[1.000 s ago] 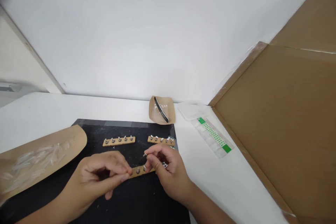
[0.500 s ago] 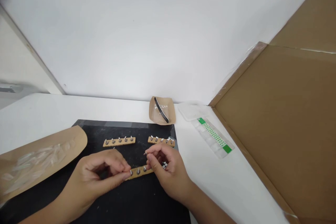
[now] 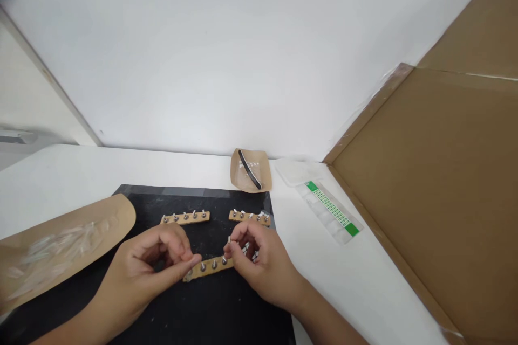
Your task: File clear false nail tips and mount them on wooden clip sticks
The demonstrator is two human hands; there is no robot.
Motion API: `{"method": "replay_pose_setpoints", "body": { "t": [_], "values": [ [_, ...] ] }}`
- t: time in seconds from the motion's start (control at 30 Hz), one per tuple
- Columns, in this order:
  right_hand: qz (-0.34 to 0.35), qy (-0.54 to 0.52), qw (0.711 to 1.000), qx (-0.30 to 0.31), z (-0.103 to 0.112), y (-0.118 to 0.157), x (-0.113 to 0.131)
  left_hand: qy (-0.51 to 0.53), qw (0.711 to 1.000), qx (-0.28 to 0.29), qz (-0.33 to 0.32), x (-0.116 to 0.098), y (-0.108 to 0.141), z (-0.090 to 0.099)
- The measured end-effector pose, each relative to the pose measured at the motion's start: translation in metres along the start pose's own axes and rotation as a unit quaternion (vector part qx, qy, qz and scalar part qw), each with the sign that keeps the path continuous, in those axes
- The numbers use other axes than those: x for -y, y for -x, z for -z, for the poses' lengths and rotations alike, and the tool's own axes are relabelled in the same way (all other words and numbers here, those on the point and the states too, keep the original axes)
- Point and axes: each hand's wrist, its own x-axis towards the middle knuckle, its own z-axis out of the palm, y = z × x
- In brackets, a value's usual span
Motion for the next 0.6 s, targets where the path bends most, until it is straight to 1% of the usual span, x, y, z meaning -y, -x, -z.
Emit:
{"method": "replay_pose_setpoints", "body": {
  "t": [0.1, 0.17, 0.23, 0.3, 0.37, 0.5, 0.6],
  "values": [
    [0.035, 0.067, 0.997, 0.005, 0.011, -0.001, 0.004, -0.021, 1.000, -0.008, -0.004, 0.000, -0.001, 0.000],
    [0.059, 0.109, 0.992, -0.007, 0.019, -0.002, 0.007, -0.037, 0.999, -0.012, -0.009, 0.001, -0.001, 0.000],
    [0.069, 0.146, 0.987, -0.009, 0.025, -0.002, 0.010, -0.054, 0.998, -0.015, -0.017, 0.003, -0.002, 0.001],
    [0.068, 0.159, 0.985, 0.012, 0.029, -0.002, 0.011, -0.068, 0.997, -0.020, -0.028, 0.004, -0.002, 0.002],
    [0.056, 0.149, 0.986, 0.042, 0.031, -0.003, 0.011, -0.079, 0.996, -0.020, -0.036, 0.005, -0.003, 0.003],
    [0.024, 0.132, 0.987, 0.094, 0.032, -0.003, 0.006, -0.101, 0.994, -0.008, -0.044, 0.005, -0.003, 0.004],
    [0.017, 0.138, 0.983, 0.120, 0.032, -0.002, 0.003, -0.117, 0.991, -0.012, -0.056, 0.004, -0.003, 0.004]
  ]
}}
